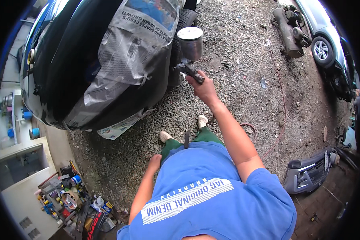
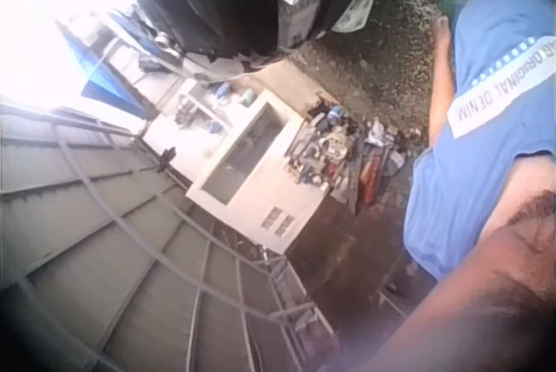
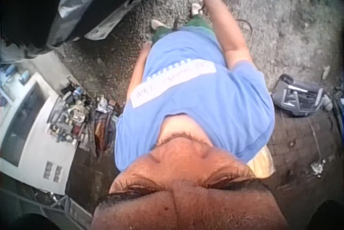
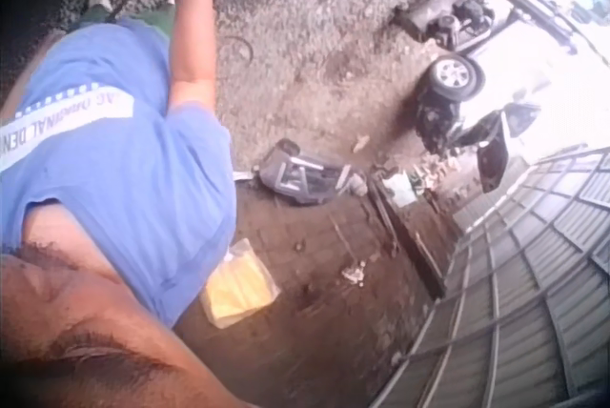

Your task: The person uses a spray gun to apply paint to the front bumper of a car, then applies masking tape and newspaper to the hood.

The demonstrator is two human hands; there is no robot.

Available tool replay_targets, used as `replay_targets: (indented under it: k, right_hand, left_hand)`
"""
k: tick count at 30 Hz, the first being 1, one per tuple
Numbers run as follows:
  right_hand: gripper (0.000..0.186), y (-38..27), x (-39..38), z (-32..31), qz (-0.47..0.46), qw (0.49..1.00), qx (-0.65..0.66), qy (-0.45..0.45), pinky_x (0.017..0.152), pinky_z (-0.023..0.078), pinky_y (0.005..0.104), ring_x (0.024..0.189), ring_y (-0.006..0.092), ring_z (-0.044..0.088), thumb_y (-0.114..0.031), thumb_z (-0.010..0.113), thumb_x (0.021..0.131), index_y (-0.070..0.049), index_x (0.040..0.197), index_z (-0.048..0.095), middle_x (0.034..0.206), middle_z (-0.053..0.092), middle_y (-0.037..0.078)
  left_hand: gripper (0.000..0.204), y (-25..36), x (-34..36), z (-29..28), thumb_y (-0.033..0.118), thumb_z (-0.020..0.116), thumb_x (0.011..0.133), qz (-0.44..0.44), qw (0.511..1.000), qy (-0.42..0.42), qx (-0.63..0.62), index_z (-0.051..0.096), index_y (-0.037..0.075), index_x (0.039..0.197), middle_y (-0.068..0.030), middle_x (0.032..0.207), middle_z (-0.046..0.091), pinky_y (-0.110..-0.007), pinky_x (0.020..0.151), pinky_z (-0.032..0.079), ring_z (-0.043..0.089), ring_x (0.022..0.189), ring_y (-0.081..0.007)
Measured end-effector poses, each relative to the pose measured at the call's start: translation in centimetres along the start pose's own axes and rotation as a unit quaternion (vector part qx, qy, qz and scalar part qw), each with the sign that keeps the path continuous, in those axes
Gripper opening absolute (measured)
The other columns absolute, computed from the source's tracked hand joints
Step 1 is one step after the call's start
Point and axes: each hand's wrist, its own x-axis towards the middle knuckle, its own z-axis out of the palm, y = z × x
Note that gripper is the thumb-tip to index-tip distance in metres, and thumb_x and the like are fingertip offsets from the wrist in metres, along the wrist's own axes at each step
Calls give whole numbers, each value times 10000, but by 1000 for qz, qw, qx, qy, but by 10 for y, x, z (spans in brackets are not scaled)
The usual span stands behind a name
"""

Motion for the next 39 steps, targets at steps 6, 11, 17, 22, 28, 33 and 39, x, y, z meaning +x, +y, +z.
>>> replay_targets:
  k: [6, 11, 17, 22, 28, 33, 39]
  right_hand:
    - [512, 7, 30, -14, -50, 998, -10, -34, 781, 516, 416, 900, 356, 706, -445, 752, 886, -81, 1224, 632, 956, 729, 206]
    - [506, 8, 37, -21, -60, 996, -44, -52, 801, 516, 451, 959, 421, 684, -477, 730, 891, -109, 1222, 620, 980, 720, 227]
    - [519, 9, 42, -23, -48, 995, -33, -83, 818, 514, 460, 992, 431, 671, -484, 725, 891, -112, 1231, 602, 1000, 716, 230]
    - [365, 20, 51, -17, -114, 993, -33, -10, 673, 488, 341, 702, 151, 622, -337, 749, 916, -113, 1186, 644, 823, 703, 77]
    - [547, 21, 57, -31, -47, 996, -20, -68, 830, 513, 469, 1006, 437, 668, -483, 725, 891, -96, 1251, 584, 1034, 708, 253]
    - [520, 13, 55, -35, -101, 993, -48, -42, 821, 516, 470, 999, 441, 668, -469, 717, 902, -103, 1247, 585, 1037, 706, 252]
    - [456, 10, 48, -37, -128, 988, -70, -50, 803, 515, 484, 982, 453, 663, -427, 728, 903, -117, 1205, 585, 1003, 706, 246]
  left_hand:
    - [416, 54, -27, 36, 372, 502, 999, -92, 994, 54, -4, 632, -14, 1085, -244, 1070, 679, -467, 896, 486, 644, 1038, -406]
    - [496, 62, -44, 42, 471, 477, 1005, -125, 989, 72, 8, 628, 4, 1071, -249, 1056, 681, -477, 920, 467, 639, 1042, -414]
    - [508, 56, -45, 61, 504, 479, 998, -144, 985, 88, -32, 623, 24, 1083, -239, 1066, 684, -478, 927, 465, 637, 1049, -415]
    - [488, 45, -44, 66, 493, 511, 992, -128, 987, 88, -49, 630, 35, 1107, -234, 1082, 687, -459, 923, 480, 643, 1060, -396]
    - [480, 43, -47, 74, 476, 519, 994, -144, 983, 80, -83, 633, 34, 1143, -227, 1108, 687, -443, 937, 485, 644, 1077, -382]
    - [481, 57, -51, 73, 471, 514, 998, -137, 983, 86, -87, 628, 37, 1170, -232, 1144, 678, -442, 957, 477, 630, 1121, -383]
    - [493, 73, -55, 72, 482, 496, 1001, -154, 982, 78, -78, 622, 44, 1190, -224, 1194, 666, -449, 973, 465, 611, 1155, -393]
